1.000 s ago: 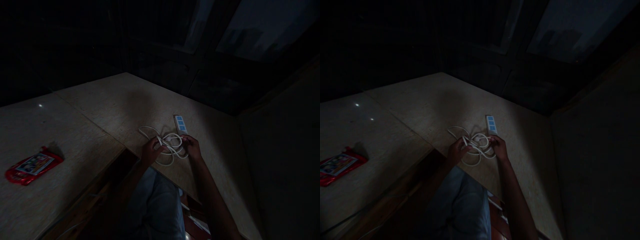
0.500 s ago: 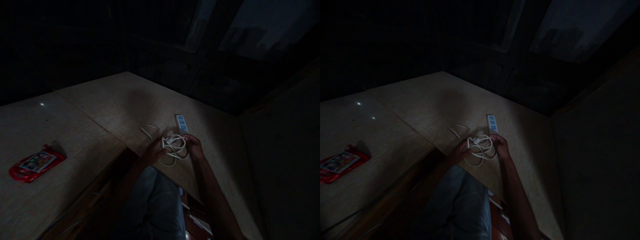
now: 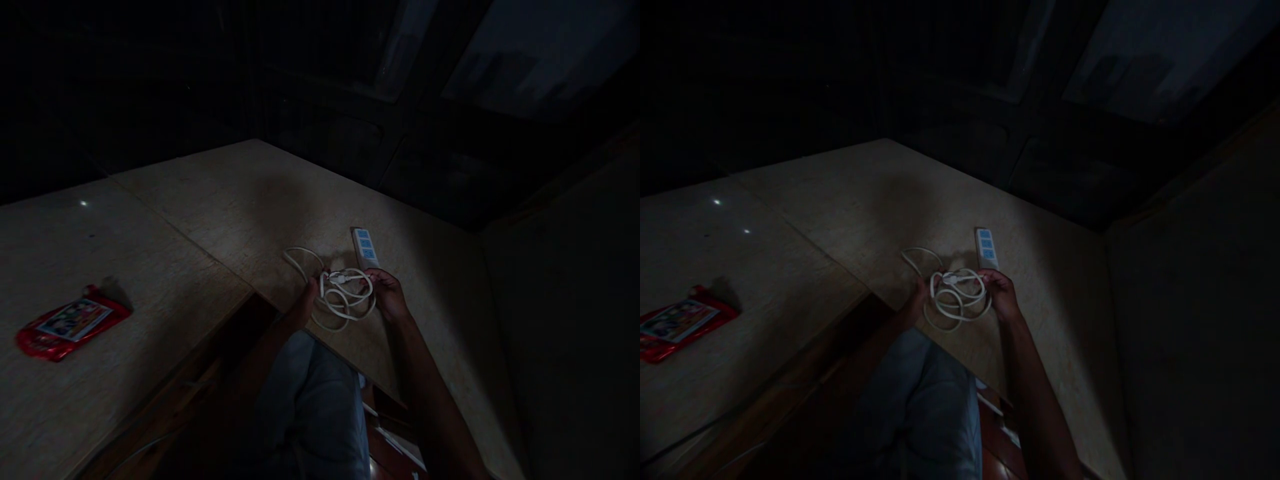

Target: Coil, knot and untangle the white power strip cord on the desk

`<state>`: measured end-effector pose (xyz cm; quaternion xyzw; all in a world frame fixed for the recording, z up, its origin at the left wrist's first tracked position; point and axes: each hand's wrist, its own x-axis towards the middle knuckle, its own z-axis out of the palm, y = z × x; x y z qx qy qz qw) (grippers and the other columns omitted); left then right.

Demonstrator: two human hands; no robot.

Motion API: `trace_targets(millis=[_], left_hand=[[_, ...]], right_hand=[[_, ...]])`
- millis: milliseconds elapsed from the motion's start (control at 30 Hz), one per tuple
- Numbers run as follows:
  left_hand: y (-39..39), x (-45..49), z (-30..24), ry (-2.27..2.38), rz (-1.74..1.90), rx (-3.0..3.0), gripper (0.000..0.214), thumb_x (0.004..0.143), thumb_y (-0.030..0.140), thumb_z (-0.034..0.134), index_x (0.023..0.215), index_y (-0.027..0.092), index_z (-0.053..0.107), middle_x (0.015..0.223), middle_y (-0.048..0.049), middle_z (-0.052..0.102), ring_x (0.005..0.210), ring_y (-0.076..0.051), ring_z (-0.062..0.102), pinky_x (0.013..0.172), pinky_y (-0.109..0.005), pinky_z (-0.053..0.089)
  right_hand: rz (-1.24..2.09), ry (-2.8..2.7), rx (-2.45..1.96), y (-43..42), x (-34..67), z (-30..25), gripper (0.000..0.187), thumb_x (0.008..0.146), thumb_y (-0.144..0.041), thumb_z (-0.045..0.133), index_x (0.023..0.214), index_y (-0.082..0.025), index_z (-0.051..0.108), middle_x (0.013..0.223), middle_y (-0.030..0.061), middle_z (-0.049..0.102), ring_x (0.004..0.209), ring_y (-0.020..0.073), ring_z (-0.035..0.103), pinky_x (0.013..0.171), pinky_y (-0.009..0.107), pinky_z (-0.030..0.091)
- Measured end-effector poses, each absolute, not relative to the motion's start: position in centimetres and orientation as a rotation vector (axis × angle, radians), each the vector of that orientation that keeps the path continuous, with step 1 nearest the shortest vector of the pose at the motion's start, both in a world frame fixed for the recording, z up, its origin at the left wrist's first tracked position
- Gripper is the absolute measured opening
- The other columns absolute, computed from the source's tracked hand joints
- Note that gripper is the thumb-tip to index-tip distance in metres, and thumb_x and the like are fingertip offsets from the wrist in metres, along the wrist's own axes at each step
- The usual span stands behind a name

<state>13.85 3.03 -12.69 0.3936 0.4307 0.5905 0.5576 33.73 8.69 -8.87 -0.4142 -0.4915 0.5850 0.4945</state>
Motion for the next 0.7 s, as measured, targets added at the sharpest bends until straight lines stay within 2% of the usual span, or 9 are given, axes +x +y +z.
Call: trace_targets(millis=[200, 533, 700], left_hand=[[3.4, 13.6, -12.1, 0.972, 1.367, 0.862, 0.078, 0.071, 0.082, 0.053, 0.115, 0.020, 0.070, 0.128, -0.0103, 0.066, 0.133, -0.031, 0.050, 0.116, -0.044, 0.034], [3.4, 13.3, -12.0, 1.055, 1.369, 0.895, 0.081, 0.072, 0.085, 0.048, 0.111, 0.018, 0.073, 0.126, -0.0115, 0.068, 0.130, -0.033, 0.052, 0.117, -0.048, 0.030], [2.9, 13.4, -11.5, 1.138, 1.355, 0.906, 0.087, 0.071, 0.087, 0.045, 0.116, 0.016, 0.070, 0.135, -0.0112, 0.062, 0.137, -0.031, 0.044, 0.119, -0.045, 0.023]], right_hand=[[1.382, -1.235, -1.035, 8.6, 33.6, -9.3, 0.042, 0.062, -0.058, 0.082, 0.080, -0.022, 0.073, 0.069, 0.0019, 0.071, 0.057, 0.0148, 0.058, 0.056, 0.026, 0.045], [1.359, -1.228, -1.004, 8.9, 33.4, -9.6, 0.042, 0.063, -0.059, 0.081, 0.079, -0.021, 0.072, 0.065, 0.0003, 0.067, 0.054, 0.0130, 0.055, 0.052, 0.024, 0.043], [1.375, -1.263, -0.963, 8.8, 33.5, -9.6, 0.037, 0.065, -0.055, 0.079, 0.075, -0.021, 0.071, 0.061, -0.0012, 0.064, 0.051, 0.0118, 0.052, 0.052, 0.024, 0.043]])
